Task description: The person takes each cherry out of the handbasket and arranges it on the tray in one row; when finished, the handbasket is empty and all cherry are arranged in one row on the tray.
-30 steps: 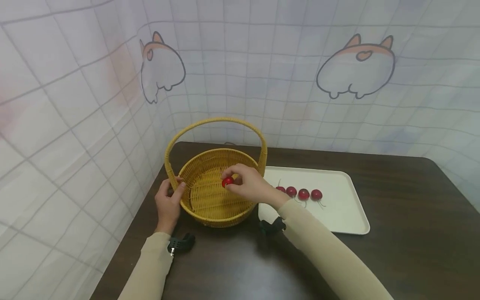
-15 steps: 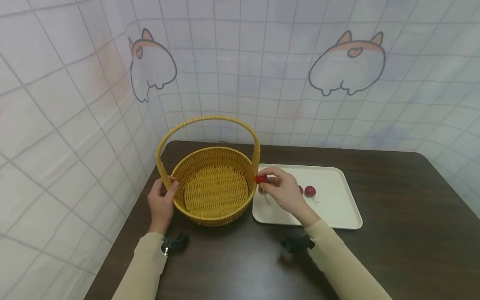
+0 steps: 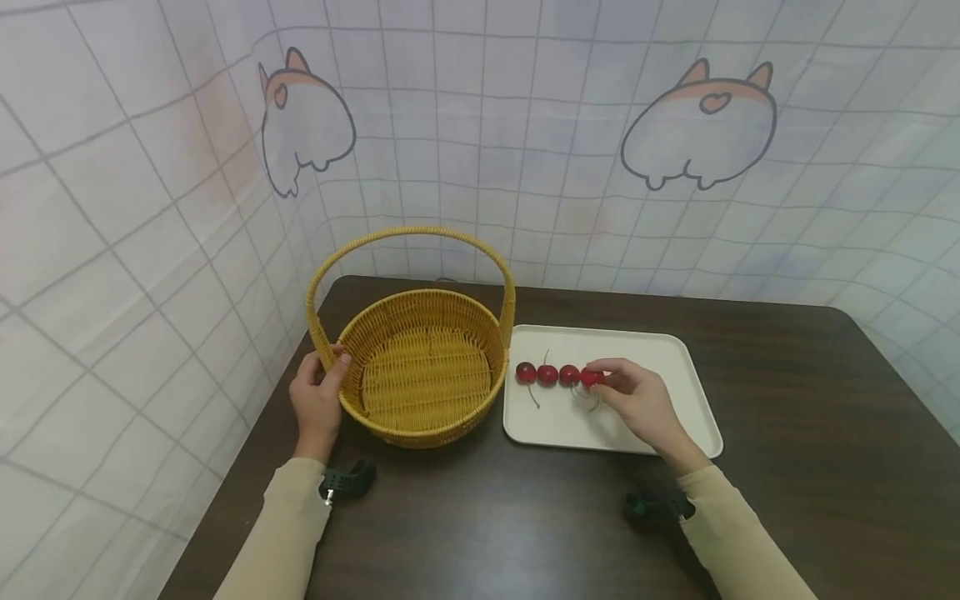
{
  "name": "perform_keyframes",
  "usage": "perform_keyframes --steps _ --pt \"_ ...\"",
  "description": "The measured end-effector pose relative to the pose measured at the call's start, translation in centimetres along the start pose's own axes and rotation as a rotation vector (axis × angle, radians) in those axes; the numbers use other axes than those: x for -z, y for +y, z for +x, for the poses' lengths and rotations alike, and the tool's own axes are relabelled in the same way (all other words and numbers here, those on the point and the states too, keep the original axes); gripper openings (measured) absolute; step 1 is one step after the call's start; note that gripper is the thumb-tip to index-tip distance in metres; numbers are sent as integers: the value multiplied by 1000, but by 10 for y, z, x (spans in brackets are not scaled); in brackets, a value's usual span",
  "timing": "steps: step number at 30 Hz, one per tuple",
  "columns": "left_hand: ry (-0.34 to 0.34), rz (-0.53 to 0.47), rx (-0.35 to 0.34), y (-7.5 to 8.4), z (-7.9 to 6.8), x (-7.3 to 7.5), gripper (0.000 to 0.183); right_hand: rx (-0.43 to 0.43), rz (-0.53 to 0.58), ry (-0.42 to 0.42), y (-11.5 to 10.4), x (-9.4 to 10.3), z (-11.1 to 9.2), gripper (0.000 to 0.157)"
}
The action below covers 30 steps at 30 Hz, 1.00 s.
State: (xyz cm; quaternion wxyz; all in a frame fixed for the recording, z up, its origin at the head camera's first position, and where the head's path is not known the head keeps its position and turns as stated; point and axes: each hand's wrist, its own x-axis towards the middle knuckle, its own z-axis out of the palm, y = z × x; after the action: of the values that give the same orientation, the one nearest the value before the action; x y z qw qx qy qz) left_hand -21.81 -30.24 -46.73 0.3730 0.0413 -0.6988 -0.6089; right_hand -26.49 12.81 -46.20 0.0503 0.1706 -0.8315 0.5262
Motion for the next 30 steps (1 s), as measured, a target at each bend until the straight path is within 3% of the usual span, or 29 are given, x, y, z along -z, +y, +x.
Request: perform_keyframes --steps 5,13,21,30 --pt "27 -13 35 1 0 1 23 -54 -34 64 20 24 1 29" --pt "34 -7 49 4 1 0 24 -120 -98 87 48 50 0 29" --pt "27 -1 65 5 0 -1 25 -149 -130 117 66 59 -3 31" --pt "16 -4 73 5 1 0 28 -245 -243 60 66 59 -2 43"
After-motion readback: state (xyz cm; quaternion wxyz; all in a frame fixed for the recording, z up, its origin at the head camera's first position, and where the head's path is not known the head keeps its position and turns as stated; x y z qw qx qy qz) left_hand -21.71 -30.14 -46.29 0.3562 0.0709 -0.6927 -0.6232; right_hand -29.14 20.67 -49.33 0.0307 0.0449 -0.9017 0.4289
